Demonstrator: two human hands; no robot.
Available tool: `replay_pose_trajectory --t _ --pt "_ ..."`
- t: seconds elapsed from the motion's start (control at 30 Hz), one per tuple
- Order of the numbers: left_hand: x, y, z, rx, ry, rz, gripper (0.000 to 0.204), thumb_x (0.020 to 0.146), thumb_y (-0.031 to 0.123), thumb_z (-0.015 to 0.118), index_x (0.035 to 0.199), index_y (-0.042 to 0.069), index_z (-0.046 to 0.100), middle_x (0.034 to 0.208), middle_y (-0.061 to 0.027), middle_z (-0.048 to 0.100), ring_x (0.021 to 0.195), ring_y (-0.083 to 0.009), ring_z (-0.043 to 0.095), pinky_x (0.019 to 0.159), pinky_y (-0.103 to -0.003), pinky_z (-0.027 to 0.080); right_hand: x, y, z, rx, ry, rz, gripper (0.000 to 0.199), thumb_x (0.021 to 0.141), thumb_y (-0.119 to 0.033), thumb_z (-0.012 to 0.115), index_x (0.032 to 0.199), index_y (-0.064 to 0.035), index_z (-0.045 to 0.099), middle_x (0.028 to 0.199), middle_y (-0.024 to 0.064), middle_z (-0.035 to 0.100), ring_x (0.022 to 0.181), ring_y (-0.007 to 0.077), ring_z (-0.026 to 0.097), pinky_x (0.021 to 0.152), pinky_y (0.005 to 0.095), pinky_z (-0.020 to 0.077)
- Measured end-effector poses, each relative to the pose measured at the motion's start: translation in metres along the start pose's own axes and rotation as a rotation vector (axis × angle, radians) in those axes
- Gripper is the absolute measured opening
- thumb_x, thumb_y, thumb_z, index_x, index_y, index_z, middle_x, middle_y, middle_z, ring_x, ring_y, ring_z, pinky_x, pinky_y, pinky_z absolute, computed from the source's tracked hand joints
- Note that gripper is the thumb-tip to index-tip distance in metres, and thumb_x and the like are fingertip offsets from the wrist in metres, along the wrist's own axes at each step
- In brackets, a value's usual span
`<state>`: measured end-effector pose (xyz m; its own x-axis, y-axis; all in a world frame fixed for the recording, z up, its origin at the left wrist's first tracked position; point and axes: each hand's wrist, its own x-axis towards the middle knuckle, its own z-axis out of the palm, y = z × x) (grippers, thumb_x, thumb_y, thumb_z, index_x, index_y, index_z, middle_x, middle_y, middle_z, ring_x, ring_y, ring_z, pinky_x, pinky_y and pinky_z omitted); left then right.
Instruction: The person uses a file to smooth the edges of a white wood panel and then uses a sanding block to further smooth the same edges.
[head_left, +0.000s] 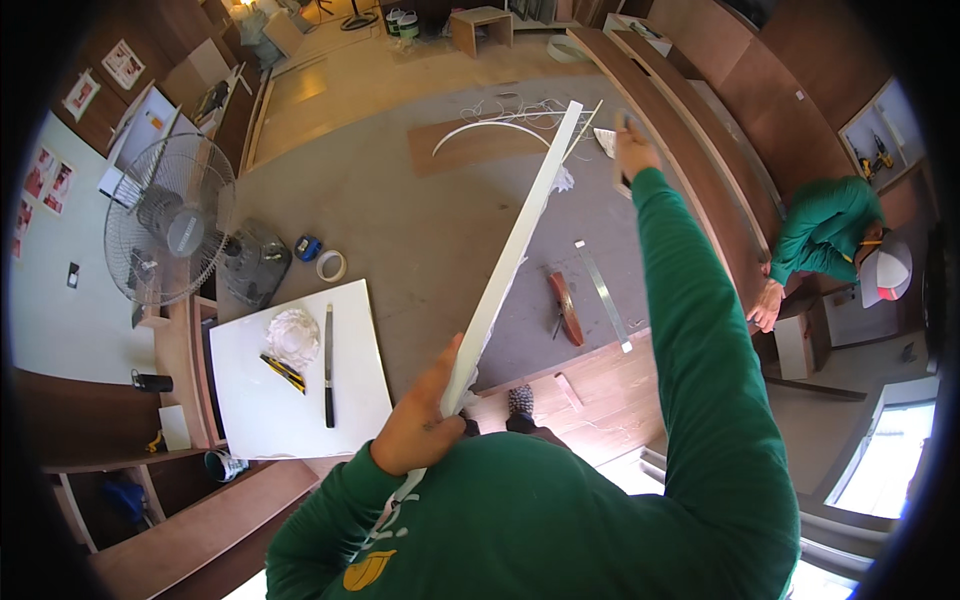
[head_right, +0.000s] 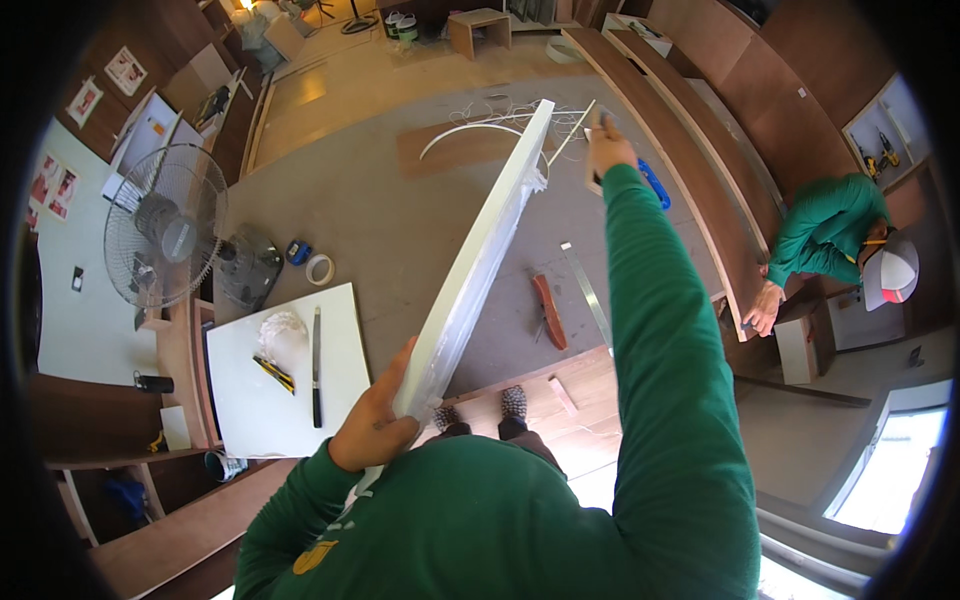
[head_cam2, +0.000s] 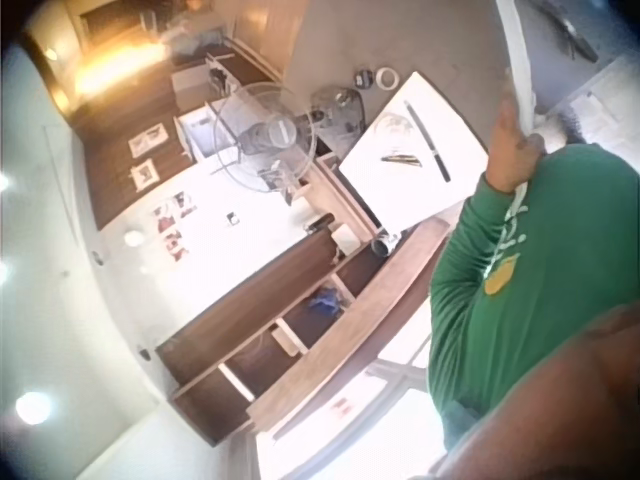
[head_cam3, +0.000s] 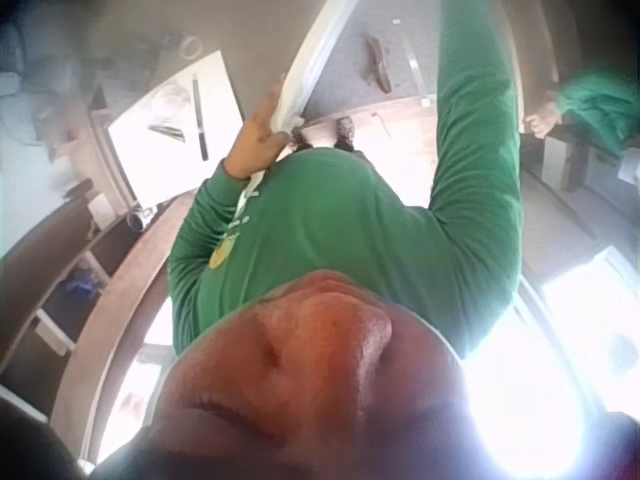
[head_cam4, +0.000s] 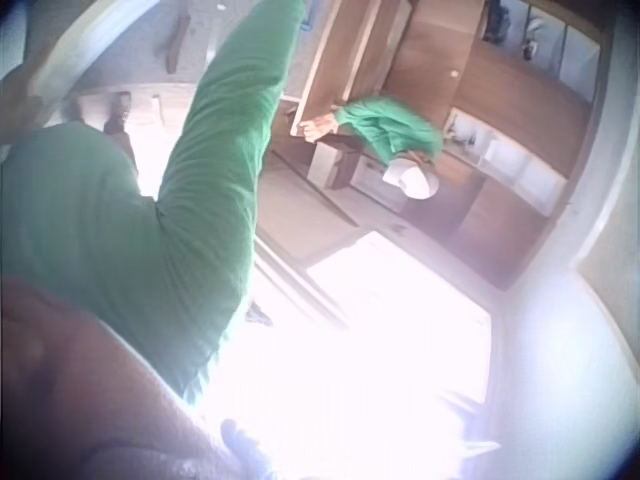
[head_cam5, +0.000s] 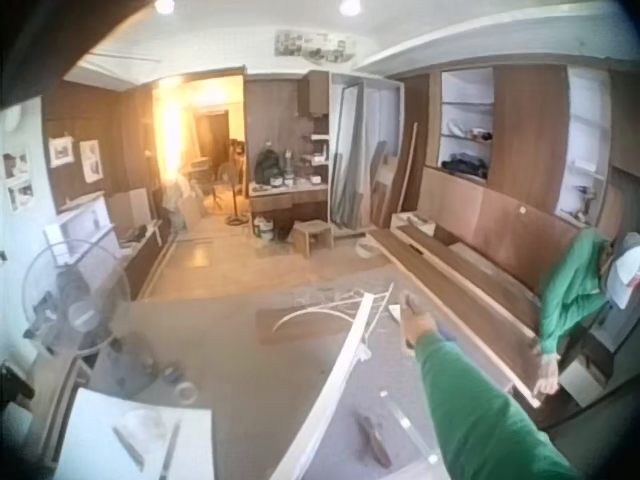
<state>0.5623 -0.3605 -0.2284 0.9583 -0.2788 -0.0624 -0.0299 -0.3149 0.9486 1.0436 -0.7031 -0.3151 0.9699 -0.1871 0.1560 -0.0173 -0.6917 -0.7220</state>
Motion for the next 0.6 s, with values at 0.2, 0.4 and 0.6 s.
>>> replay_pose_trajectory --t 0.2,0.4,0.6 --pt "-0.015 0.008 0.005 0.394 0.205 0.067 0.082 0.091 0.005 0.060 0.165 0.001 0.025 0.158 -0.0322 0.042 0.139 -0.0464 0.052 0.116 -0.044 0.042 -0.129 0.096 0.033 0.339 -0.129 0.167 0.081 0.092 -0.057 0.071 0.157 -0.0144 0.048 0.131 0.0223 0.067 0.120 0.0359 0.064 0.104 0.0394 0.0490" --pt "-0.017 0.016 0.011 0.502 0.167 -0.090 0.067 0.104 0.016 0.058 0.161 -0.003 0.031 0.148 -0.0363 0.051 0.123 -0.0482 0.062 0.104 -0.047 0.050 -0.245 0.188 0.040 0.761 -0.475 0.902 0.048 0.090 -0.051 0.077 0.108 -0.0093 0.063 0.088 0.0114 0.063 0.070 0.0230 0.064 0.064 0.0409 0.0614" --pt "-0.009 0.028 0.022 0.743 0.200 -0.081 0.058 0.102 0.009 0.059 0.158 0.003 0.042 0.153 -0.0325 0.049 0.125 -0.0488 0.061 0.103 -0.047 0.051 -0.254 0.229 0.054 1.139 -0.507 1.040 0.043 0.093 -0.047 0.075 0.114 -0.0115 0.063 0.083 0.0111 0.063 0.068 0.0280 0.067 0.061 0.0464 0.0629"
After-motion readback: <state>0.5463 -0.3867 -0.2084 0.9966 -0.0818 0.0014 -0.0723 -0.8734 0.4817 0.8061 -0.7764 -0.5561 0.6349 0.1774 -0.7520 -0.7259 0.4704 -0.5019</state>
